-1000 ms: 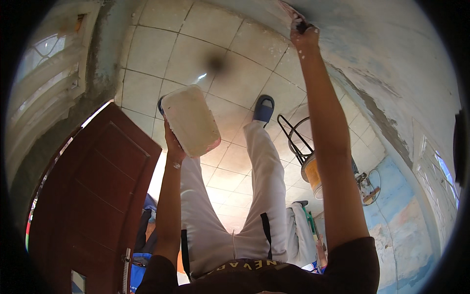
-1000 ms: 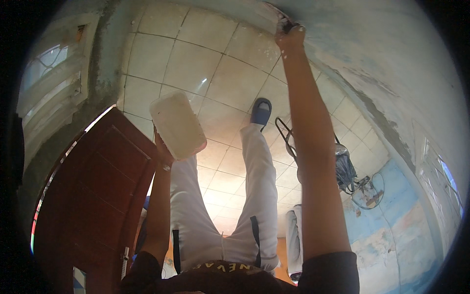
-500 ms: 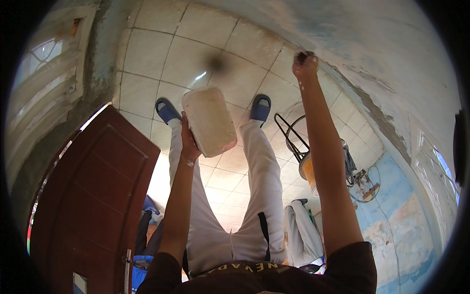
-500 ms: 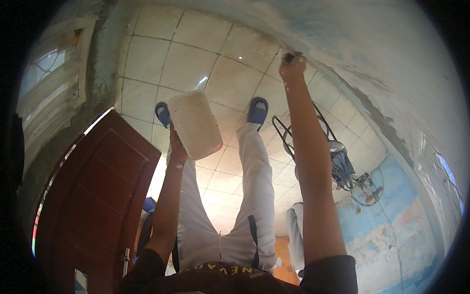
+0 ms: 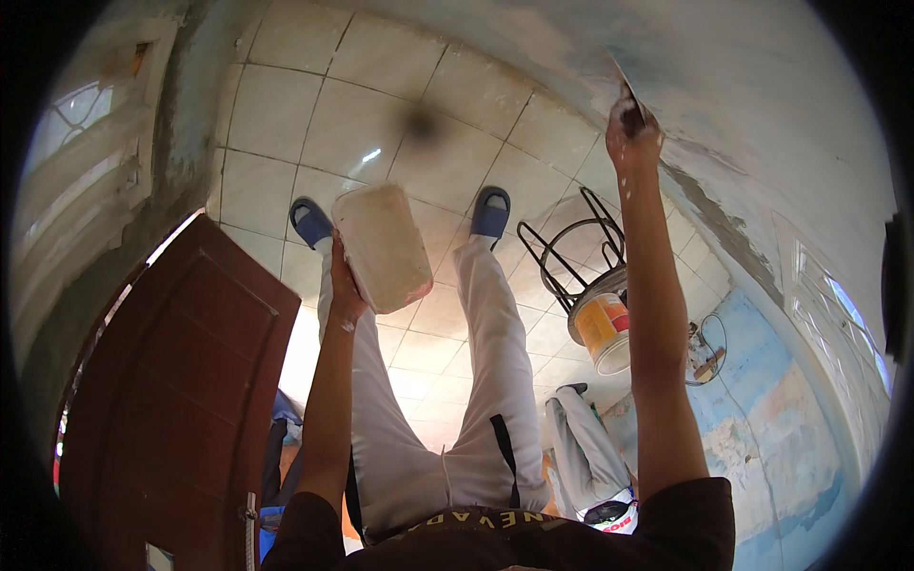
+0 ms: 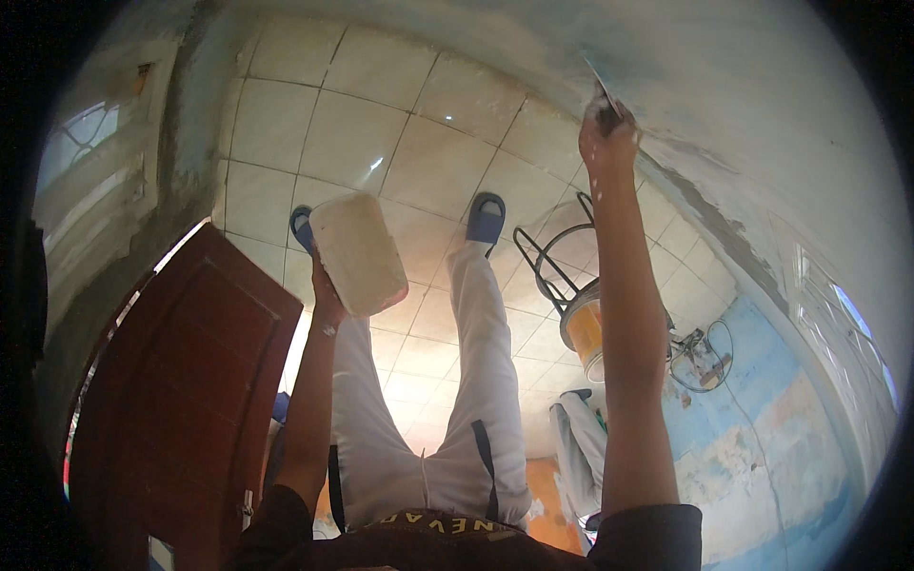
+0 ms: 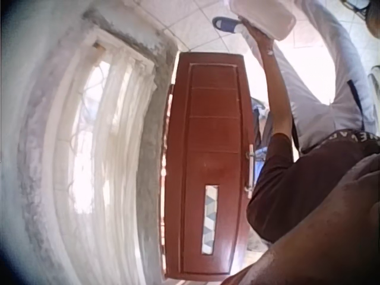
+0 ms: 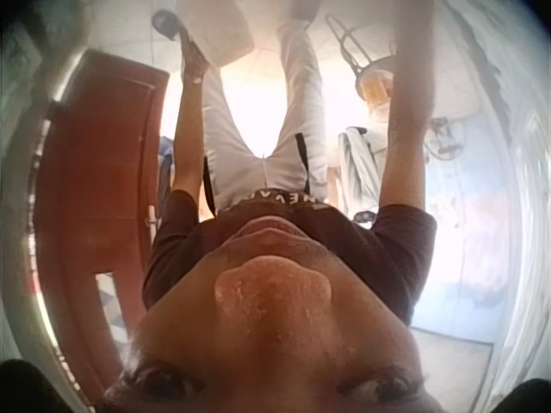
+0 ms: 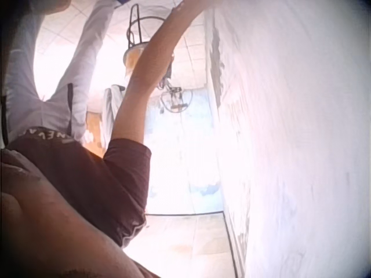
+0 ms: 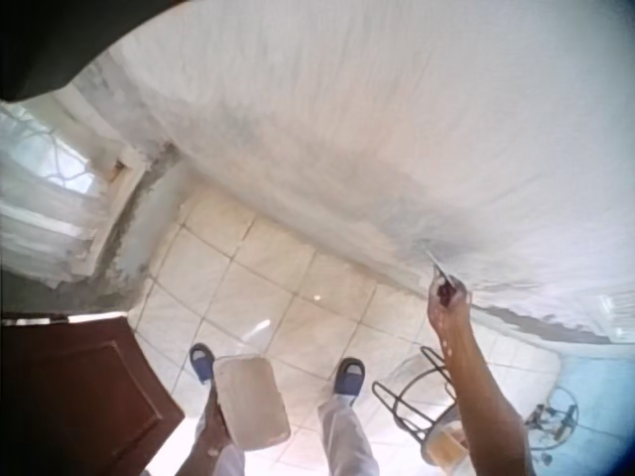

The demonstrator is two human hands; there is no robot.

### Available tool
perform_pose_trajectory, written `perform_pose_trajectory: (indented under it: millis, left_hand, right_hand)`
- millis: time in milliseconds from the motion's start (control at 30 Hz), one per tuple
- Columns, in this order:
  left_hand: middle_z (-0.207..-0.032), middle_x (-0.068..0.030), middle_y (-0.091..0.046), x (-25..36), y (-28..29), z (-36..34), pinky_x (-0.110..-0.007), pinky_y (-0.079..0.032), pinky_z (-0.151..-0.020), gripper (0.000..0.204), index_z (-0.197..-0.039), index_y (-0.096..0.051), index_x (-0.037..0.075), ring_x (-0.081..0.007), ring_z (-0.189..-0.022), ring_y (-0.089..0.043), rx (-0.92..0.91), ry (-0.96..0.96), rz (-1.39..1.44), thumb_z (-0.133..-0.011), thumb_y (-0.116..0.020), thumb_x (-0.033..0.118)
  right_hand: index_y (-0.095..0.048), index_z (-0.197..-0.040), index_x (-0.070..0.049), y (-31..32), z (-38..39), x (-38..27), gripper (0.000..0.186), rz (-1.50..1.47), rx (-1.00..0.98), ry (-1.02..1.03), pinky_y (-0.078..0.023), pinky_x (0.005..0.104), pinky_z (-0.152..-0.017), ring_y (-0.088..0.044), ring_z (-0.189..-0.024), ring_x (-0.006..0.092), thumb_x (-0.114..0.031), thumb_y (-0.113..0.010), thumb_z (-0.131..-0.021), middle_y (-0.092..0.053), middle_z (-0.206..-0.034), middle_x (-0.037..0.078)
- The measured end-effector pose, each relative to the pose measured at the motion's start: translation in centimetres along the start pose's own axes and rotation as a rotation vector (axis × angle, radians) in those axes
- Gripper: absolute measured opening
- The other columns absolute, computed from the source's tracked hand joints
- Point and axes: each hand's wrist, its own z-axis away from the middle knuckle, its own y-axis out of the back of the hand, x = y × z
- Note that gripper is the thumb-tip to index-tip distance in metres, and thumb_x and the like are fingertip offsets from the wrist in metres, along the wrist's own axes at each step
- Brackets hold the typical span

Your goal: The person patches a wall by applying a white compound from a container onto a damaged surface using a putty knife.

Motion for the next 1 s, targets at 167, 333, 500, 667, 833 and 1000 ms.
perform_pose_trajectory:
  millis: [167,333,500,667,833,1000]
  left_hand:
    - [-0.135,-0.008,-0.052,0.2,-0.6,-0.5,-0.043,-0.046,-0.102,0.06,-0.141,-0.042,0.014,-0.0243,-0.121,-0.054,-0.118,0.016,0.057,-0.099,-0.036,0.057]
    - [-0.136,-0.0078,-0.052,1.1,0.1,-1.4,-0.044,-0.046,-0.102,0.06,-0.141,-0.041,0.014,-0.0253,-0.122,-0.053,-0.131,0.054,0.093,-0.099,-0.036,0.056]
    - [-0.136,-0.0107,-0.051,2.0,0.1,-1.1,-0.043,-0.047,-0.101,0.066,-0.143,-0.038,0.011,-0.0262,-0.121,-0.054,-0.024,0.027,0.028,-0.098,-0.034,0.059]
    - [-0.137,-0.0107,-0.051,4.8,2.3,-0.1,-0.044,-0.046,-0.102,0.065,-0.143,-0.038,0.012,-0.0262,-0.123,-0.053,-0.027,0.042,0.024,-0.099,-0.035,0.058]
    - [-0.138,-0.0102,-0.049,7.4,3.9,-1.1,-0.042,-0.044,-0.103,0.064,-0.144,-0.037,0.012,-0.0246,-0.125,-0.051,-0.093,0.042,0.02,-0.099,-0.035,0.057]
    - [-0.138,-0.0102,-0.05,9.5,3.5,-2.3,-0.042,-0.045,-0.103,0.063,-0.144,-0.037,0.012,-0.025,-0.124,-0.052,-0.152,0.113,0.116,-0.099,-0.034,0.057]
  right_hand:
    - [-0.049,-0.123,0.018,1.3,2.1,1.7,0.038,0.193,0.07,0.049,-0.05,0.0184,-0.06,-0.047,-0.059,0.0078,-0.006,-0.036,-0.097,-0.06,-0.088,0.01]
    - [-0.053,-0.12,0.013,3.8,-3.5,10.3,0.032,0.333,0.005,-0.163,-0.054,0.0217,-0.067,-0.061,-0.073,0.0142,-0.007,-0.038,-0.099,-0.065,-0.097,0.014]
    - [-0.056,-0.11,0.01,0.0,-7.9,14.0,0.03,-0.05,-0.01,-0.279,-0.055,0.0294,-0.078,-0.062,-0.091,0.0259,-0.011,-0.038,-0.099,-0.065,-0.102,0.019]
    - [-0.058,-0.113,0.004,-4.4,-5.5,9.4,0.027,-0.206,-0.025,-0.136,-0.055,0.0301,-0.072,-0.062,-0.083,0.024,-0.01,-0.041,-0.098,-0.065,-0.097,0.015]
    - [-0.055,-0.113,0.01,-5.7,3.5,3.0,0.029,-0.267,0.061,0.032,-0.055,0.0249,-0.067,-0.063,-0.085,0.0211,-0.008,-0.043,-0.093,-0.064,-0.102,0.016]
    - [-0.056,-0.101,0.009,1.9,-2.1,8.4,0.023,-0.049,-0.114,-0.12,-0.054,0.0273,-0.064,-0.06,-0.074,0.022,-0.009,-0.044,-0.091,-0.061,-0.087,0.015]
